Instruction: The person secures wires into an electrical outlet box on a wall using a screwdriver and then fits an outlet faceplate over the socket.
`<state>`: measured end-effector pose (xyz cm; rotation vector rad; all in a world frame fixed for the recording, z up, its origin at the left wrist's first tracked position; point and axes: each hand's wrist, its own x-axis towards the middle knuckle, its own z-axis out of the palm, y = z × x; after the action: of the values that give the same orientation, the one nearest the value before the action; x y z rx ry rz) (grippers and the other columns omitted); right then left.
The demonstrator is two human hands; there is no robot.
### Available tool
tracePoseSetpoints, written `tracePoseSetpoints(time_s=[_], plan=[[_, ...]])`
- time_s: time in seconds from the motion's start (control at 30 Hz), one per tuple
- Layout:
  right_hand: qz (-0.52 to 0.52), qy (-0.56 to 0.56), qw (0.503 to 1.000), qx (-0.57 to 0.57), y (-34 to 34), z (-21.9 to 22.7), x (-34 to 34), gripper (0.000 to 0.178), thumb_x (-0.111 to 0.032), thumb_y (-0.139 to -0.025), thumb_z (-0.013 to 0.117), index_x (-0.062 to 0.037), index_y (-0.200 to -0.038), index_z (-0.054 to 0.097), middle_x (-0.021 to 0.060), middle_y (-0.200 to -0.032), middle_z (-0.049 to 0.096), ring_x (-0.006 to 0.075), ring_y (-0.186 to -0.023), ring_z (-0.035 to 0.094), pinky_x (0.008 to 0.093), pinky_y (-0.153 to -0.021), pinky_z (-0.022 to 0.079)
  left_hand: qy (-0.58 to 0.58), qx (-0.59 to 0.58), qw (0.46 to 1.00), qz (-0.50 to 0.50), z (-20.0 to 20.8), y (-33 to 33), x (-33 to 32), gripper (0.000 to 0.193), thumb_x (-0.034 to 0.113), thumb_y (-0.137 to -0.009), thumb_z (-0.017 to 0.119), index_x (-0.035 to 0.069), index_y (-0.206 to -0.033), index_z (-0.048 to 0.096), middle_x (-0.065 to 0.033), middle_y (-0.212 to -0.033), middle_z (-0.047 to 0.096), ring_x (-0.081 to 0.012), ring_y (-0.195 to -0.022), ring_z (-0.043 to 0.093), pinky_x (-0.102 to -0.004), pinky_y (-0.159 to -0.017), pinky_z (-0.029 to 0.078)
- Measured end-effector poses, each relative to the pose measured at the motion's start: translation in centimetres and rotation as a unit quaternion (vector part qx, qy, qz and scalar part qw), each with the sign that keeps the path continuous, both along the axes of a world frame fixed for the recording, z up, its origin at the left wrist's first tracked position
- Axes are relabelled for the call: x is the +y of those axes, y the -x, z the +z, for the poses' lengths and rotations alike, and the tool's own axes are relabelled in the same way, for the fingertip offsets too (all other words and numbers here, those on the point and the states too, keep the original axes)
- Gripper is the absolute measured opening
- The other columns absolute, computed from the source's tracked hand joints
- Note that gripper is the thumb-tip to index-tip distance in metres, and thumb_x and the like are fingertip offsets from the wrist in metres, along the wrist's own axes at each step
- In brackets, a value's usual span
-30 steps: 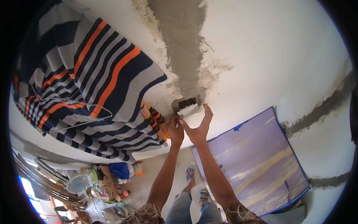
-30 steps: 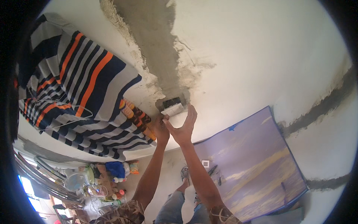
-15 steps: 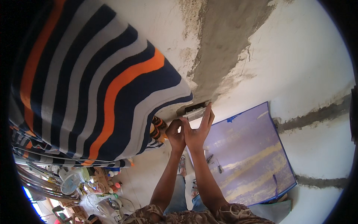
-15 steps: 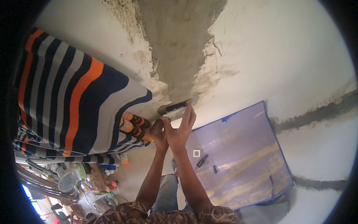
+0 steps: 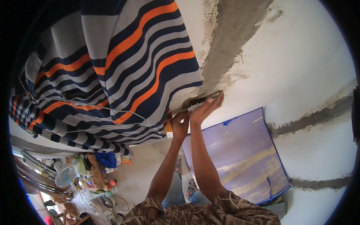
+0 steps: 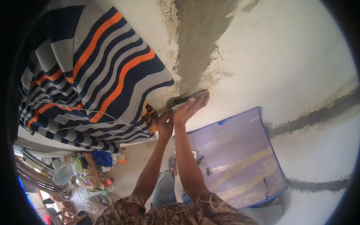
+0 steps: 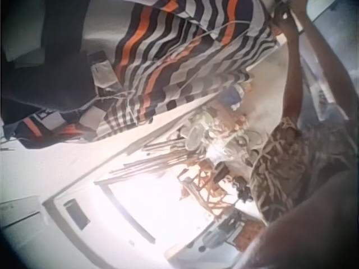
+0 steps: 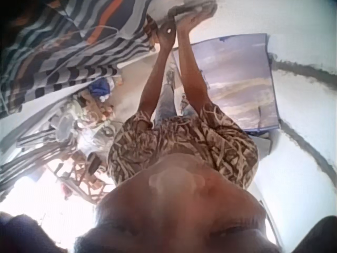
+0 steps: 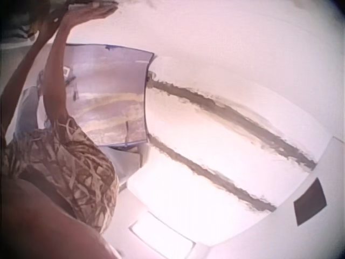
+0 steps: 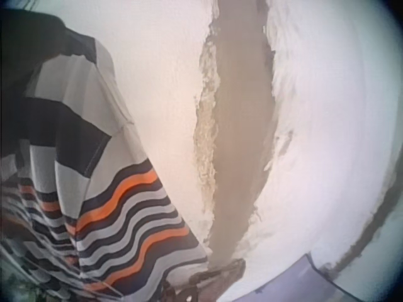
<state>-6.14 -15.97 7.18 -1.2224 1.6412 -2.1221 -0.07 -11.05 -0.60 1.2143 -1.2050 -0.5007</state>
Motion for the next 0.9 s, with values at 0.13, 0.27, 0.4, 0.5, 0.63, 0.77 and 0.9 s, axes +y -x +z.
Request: tracePoseSetpoints(time_s=[0.13,0.27,0.4,0.5,0.63,0.77,0.9], plan=[[-0.051,-0.010,0.999,0.011,-1.2,0.6,-0.5,0.069,-0.047,-0.104,0.026,0.0094,-0.144,0.027,0.0312,-0.143,0.028,0.0423,-0.136,0.027,0.0519,-0.111,0.023,-0.010,-0.031,0.999,0.002,0.4,-0.8,0.3,0.009,0.003,-0.086,0.064,-0.004,-0.092,0.065,-0.0129,-0.088,0.068,-0.0227,-0.081,0.067,-0.0310,-0.076,0.054],[-0.031,0.050,0.996,-0.074,1.7,0.9,-1.7,0.056,-0.036,-0.105,0.032,0.0126,-0.131,0.038,0.0278,-0.128,0.040,0.0399,-0.119,0.040,0.0519,-0.105,0.028,-0.052,0.026,0.998,0.010,1.2,-0.3,0.5,0.009,0.004,-0.087,0.067,-0.004,-0.092,0.066,-0.0124,-0.088,0.068,-0.0188,-0.079,0.067,-0.0287,-0.074,0.054],[-0.077,0.026,0.995,0.050,3.1,2.7,-2.8,0.060,-0.039,-0.104,0.029,0.0122,-0.136,0.032,0.0289,-0.130,0.036,0.0406,-0.123,0.034,0.0508,-0.105,0.028,-0.022,0.103,0.994,0.035,0.3,0.9,0.6,0.012,0.005,-0.088,0.068,-0.003,-0.095,0.066,-0.0094,-0.088,0.068,-0.0127,-0.080,0.064,-0.0255,-0.072,0.052],[-0.061,0.001,0.997,0.037,3.0,3.3,-3.3,0.070,-0.044,-0.103,0.028,0.0115,-0.145,0.019,0.0322,-0.138,0.022,0.0437,-0.128,0.026,0.0508,-0.107,0.027,-0.019,0.137,0.989,0.050,0.1,1.9,0.6,0.012,0.005,-0.088,0.068,-0.004,-0.096,0.067,-0.0074,-0.087,0.067,-0.0104,-0.080,0.061,-0.0242,-0.069,0.050],[-0.070,-0.017,0.997,0.037,3.3,3.1,-4.0,0.071,-0.049,-0.102,0.025,0.0025,-0.150,0.014,0.0289,-0.136,0.017,0.0403,-0.126,0.029,0.0493,-0.103,0.033,-0.034,0.162,0.985,0.044,0.3,2.6,0.5,0.012,0.005,-0.088,0.068,-0.004,-0.094,0.066,-0.0063,-0.084,0.065,-0.0083,-0.077,0.057,-0.0231,-0.067,0.047],[-0.062,-0.006,0.998,0.030,3.2,3.2,-4.1,0.070,-0.045,-0.103,0.026,0.0065,-0.149,0.012,0.0319,-0.137,0.017,0.0432,-0.128,0.025,0.0520,-0.105,0.029,-0.046,0.148,0.986,0.062,0.7,2.6,0.7,0.012,0.005,-0.088,0.068,-0.005,-0.093,0.065,-0.0053,-0.082,0.064,-0.0073,-0.074,0.056,-0.0227,-0.067,0.046],[-0.068,0.002,0.997,0.043,3.2,3.1,-4.1,0.070,-0.043,-0.103,0.027,0.0085,-0.148,0.012,0.0334,-0.138,0.015,0.0447,-0.128,0.023,0.0534,-0.106,0.026,-0.039,0.168,0.984,0.053,1.4,2.5,0.5,0.011,0.005,-0.087,0.068,-0.005,-0.091,0.066,-0.0049,-0.078,0.064,-0.0074,-0.070,0.055,-0.0232,-0.065,0.046]])
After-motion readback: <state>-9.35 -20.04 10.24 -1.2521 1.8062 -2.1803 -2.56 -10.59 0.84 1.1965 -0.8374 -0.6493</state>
